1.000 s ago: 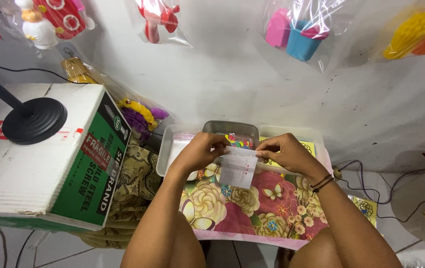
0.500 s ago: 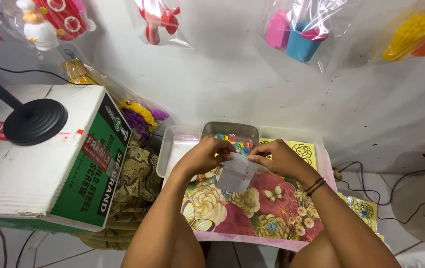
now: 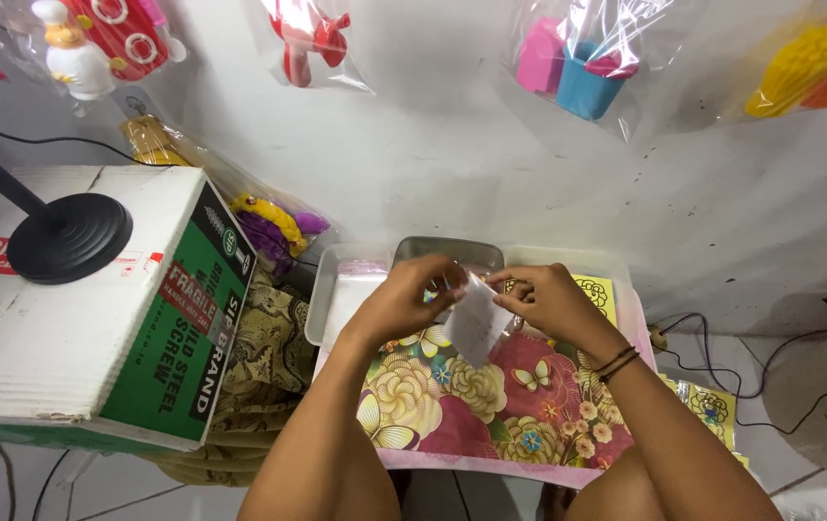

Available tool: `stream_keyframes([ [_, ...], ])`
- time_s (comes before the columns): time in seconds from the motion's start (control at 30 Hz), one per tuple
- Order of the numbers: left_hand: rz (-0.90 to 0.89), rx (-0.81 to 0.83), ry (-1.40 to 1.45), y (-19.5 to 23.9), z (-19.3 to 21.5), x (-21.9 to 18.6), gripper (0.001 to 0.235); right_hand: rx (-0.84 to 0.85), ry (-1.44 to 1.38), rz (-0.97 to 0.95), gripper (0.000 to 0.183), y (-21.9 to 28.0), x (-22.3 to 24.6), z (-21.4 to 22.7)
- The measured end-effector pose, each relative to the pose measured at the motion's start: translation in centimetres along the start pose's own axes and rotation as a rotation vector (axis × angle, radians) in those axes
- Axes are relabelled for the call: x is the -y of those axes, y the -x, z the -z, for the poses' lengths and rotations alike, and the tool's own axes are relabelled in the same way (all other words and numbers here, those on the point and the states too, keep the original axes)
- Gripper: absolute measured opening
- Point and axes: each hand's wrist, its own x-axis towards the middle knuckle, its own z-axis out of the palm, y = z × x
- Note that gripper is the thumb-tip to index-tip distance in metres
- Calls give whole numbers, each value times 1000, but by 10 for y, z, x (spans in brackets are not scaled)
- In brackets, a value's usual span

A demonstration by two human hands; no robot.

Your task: The person packs small colorful beads and a yellow paper cutout into clear plastic bags. They seal each bag and place it on the floor beside a stack of similar completed packages.

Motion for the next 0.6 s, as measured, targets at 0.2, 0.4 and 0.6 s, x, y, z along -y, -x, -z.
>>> stream_keyframes([
  [0.2, -17, 178, 155, 2, -9, -9, 26, -128, -384, -75, 17, -1, 4, -15],
  [0.4, 75, 80, 29, -2, -16, 2, 20, -187, -665, 2, 21, 2, 15, -23],
  [0.6, 146, -50, 165, 0, -24, 26, 11, -443, -141, 157, 15, -3, -1, -10],
])
